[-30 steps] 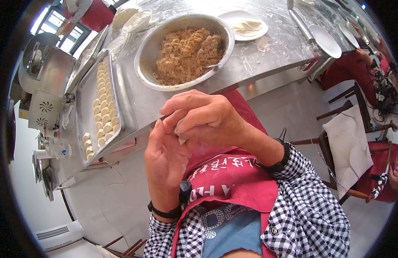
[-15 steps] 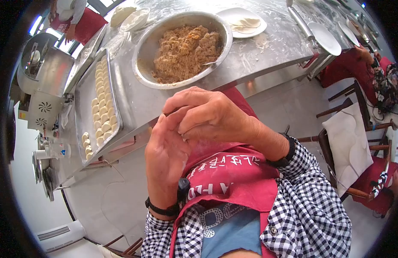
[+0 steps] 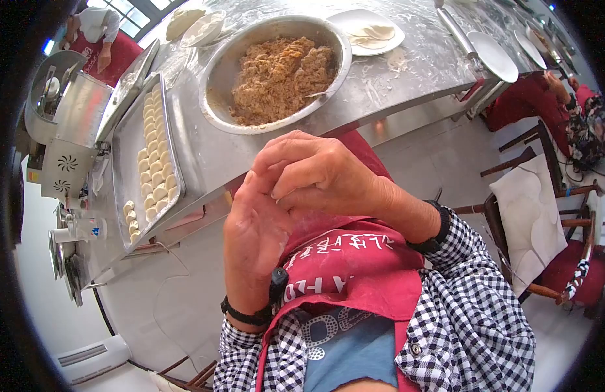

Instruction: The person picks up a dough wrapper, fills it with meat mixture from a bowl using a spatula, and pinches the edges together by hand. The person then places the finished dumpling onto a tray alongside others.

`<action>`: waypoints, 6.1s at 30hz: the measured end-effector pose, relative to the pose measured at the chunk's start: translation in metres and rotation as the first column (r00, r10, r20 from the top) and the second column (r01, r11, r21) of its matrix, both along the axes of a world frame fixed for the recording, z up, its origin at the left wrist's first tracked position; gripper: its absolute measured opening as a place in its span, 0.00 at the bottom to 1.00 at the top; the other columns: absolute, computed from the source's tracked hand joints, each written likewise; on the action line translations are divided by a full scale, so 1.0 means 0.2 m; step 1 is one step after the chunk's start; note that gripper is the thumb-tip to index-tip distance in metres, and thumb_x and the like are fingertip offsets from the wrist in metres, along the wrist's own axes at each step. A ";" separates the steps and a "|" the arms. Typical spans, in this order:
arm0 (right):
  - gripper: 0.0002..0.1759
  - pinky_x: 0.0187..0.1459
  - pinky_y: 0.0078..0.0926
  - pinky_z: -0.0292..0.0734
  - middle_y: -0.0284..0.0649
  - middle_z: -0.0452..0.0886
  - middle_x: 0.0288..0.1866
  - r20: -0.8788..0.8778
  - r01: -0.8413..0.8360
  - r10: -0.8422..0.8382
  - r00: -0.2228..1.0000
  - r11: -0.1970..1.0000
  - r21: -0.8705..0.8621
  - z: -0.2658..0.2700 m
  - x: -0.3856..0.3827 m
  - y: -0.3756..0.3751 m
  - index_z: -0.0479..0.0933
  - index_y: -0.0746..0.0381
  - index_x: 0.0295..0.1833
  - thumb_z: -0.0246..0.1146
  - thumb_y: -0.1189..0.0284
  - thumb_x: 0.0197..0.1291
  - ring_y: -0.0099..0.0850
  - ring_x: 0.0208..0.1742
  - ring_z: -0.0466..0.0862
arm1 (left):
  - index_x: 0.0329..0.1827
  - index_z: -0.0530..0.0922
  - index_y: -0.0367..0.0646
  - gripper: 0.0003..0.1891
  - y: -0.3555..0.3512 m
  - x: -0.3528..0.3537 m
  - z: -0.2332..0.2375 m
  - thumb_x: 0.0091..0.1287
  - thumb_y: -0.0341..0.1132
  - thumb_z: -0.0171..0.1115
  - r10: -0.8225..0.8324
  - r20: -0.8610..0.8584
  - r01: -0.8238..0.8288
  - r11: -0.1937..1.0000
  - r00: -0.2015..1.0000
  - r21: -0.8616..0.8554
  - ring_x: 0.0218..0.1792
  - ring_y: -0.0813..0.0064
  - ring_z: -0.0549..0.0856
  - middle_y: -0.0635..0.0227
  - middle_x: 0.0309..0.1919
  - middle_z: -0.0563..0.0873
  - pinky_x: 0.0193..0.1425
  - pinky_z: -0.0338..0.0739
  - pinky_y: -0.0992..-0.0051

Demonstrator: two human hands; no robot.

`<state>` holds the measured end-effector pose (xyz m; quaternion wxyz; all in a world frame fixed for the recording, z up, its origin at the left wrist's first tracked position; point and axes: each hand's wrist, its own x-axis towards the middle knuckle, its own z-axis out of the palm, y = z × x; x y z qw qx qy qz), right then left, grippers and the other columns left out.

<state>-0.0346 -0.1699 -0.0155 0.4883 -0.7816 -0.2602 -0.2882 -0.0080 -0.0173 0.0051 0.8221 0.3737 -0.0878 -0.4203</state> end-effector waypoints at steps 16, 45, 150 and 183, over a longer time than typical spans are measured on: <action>0.09 0.48 0.32 0.74 0.42 0.80 0.46 -0.124 -0.020 0.029 0.992 0.997 0.072 0.02 -0.02 0.01 0.76 0.62 0.25 0.70 0.73 0.41 0.40 0.49 0.79 | 0.63 0.61 0.34 0.25 0.00 0.02 -0.03 0.73 0.45 0.35 -0.080 0.024 0.080 0.996 0.996 0.029 0.58 0.63 0.74 0.56 0.59 0.71 0.59 0.71 0.62; 0.09 0.48 0.32 0.76 0.46 0.78 0.49 0.055 -0.113 0.117 0.992 0.991 -0.073 -0.01 0.00 -0.05 0.75 0.61 0.22 0.69 0.74 0.44 0.42 0.55 0.76 | 0.63 0.61 0.33 0.26 0.00 0.00 -0.02 0.73 0.46 0.36 -0.044 0.049 0.041 0.997 0.998 0.059 0.58 0.63 0.74 0.54 0.58 0.73 0.59 0.71 0.60; 0.06 0.50 0.31 0.73 0.39 0.80 0.49 0.154 0.268 -0.266 0.952 0.963 0.007 -0.04 0.03 0.12 0.80 0.63 0.33 0.63 0.72 0.49 0.35 0.50 0.79 | 0.61 0.62 0.40 0.21 0.04 0.01 -0.09 0.73 0.45 0.41 0.048 -0.250 -0.119 0.952 0.967 -0.280 0.54 0.70 0.75 0.64 0.52 0.75 0.57 0.71 0.65; 0.24 0.47 0.32 0.77 0.49 0.77 0.51 0.093 0.233 -0.240 0.966 0.969 0.080 -0.05 0.01 0.07 0.77 0.66 0.46 0.73 0.71 0.40 0.38 0.48 0.80 | 0.58 0.66 0.34 0.24 0.03 0.03 -0.07 0.73 0.47 0.35 0.034 -0.220 -0.087 0.968 0.975 -0.234 0.53 0.63 0.76 0.55 0.51 0.76 0.56 0.73 0.66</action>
